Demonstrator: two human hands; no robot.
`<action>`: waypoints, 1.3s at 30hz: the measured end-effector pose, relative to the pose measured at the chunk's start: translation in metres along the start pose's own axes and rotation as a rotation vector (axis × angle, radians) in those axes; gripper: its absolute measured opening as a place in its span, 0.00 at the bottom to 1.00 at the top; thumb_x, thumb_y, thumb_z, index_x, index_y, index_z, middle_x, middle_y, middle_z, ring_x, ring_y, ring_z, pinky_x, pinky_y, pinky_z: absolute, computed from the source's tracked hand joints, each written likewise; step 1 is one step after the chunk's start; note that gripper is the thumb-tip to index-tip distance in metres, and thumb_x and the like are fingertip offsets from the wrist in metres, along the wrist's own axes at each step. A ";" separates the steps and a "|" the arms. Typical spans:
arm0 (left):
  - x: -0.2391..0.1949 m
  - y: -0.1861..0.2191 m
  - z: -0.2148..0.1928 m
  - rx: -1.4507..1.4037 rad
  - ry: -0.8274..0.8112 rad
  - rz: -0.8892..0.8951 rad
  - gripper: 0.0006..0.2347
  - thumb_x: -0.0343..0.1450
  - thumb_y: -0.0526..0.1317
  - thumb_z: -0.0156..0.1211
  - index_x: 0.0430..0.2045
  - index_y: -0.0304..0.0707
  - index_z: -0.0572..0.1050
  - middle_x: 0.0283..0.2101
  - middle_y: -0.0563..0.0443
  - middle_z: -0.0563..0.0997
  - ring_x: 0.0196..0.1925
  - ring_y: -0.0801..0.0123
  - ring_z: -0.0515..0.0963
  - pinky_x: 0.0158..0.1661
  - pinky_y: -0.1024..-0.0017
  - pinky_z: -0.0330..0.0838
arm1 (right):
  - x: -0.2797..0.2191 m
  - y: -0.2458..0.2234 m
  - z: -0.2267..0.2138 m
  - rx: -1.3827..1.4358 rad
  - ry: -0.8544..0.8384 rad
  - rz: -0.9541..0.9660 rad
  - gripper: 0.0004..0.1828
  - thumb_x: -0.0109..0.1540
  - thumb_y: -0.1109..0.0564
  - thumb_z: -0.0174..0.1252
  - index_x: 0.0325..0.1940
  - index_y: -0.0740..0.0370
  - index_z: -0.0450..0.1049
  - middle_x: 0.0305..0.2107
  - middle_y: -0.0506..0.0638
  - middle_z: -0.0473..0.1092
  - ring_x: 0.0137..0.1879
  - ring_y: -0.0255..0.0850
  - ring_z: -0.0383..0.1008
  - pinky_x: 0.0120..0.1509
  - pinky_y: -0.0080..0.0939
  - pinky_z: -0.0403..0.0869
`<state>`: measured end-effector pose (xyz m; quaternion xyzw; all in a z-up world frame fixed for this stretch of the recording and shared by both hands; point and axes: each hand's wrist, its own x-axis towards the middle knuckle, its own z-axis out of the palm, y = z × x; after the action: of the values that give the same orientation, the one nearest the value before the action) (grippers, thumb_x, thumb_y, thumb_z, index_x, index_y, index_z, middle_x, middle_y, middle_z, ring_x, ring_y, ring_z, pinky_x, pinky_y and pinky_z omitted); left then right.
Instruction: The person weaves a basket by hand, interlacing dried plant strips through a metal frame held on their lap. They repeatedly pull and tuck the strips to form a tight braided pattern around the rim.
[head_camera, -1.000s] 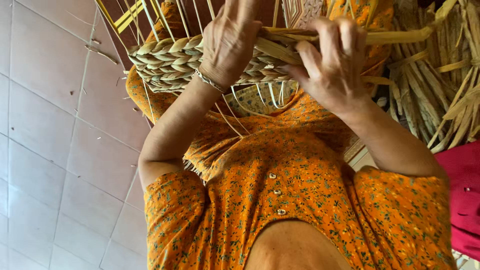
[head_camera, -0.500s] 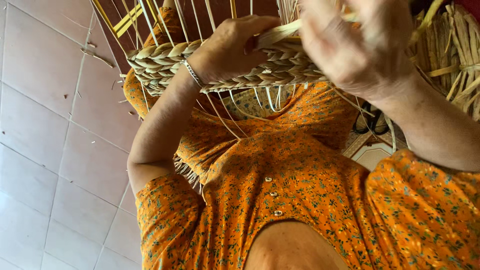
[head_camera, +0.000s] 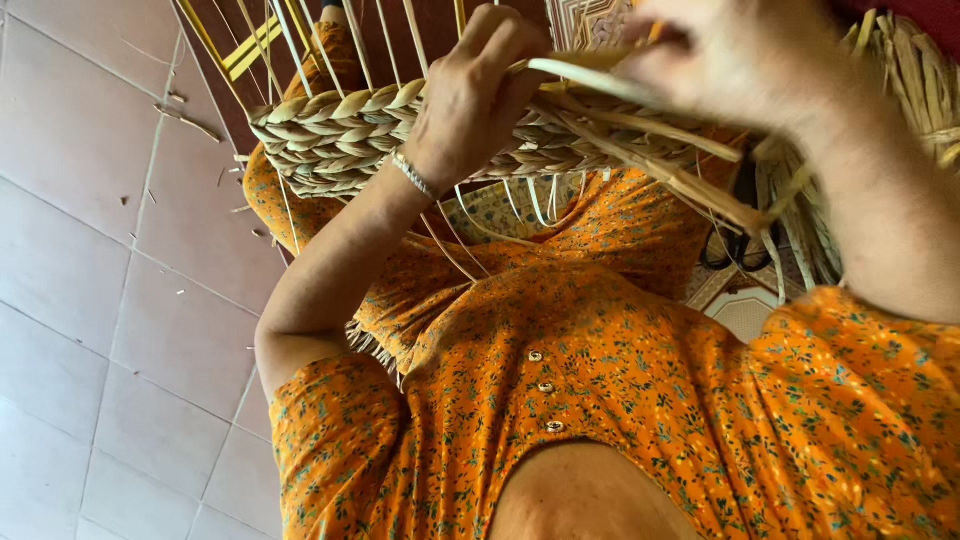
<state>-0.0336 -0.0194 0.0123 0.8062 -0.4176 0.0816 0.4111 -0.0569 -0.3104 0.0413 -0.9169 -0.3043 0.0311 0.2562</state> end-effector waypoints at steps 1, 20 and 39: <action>-0.002 0.001 -0.003 0.035 0.028 0.049 0.05 0.79 0.31 0.58 0.44 0.35 0.69 0.46 0.44 0.73 0.36 0.70 0.81 0.33 0.79 0.83 | -0.002 -0.006 0.016 -0.013 0.060 0.006 0.08 0.70 0.54 0.66 0.47 0.61 0.80 0.30 0.52 0.77 0.30 0.38 0.76 0.40 0.39 0.77; -0.004 -0.030 0.040 0.366 0.043 -0.116 0.24 0.76 0.38 0.68 0.61 0.29 0.60 0.34 0.46 0.79 0.19 0.72 0.73 0.16 0.75 0.67 | -0.032 -0.032 0.072 -0.162 0.581 -0.026 0.22 0.75 0.45 0.61 0.42 0.69 0.77 0.32 0.55 0.70 0.32 0.40 0.71 0.28 0.36 0.71; 0.025 0.003 -0.009 -0.247 -0.415 0.008 0.11 0.71 0.34 0.71 0.41 0.31 0.74 0.39 0.46 0.78 0.38 0.64 0.82 0.41 0.68 0.81 | -0.014 -0.062 -0.016 -0.536 0.505 -0.197 0.05 0.75 0.61 0.57 0.47 0.65 0.74 0.42 0.51 0.74 0.42 0.37 0.74 0.45 0.36 0.75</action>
<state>-0.0179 -0.0290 0.0315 0.7475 -0.5033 -0.1357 0.4118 -0.0981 -0.2830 0.0835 -0.8967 -0.3155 -0.3011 0.0759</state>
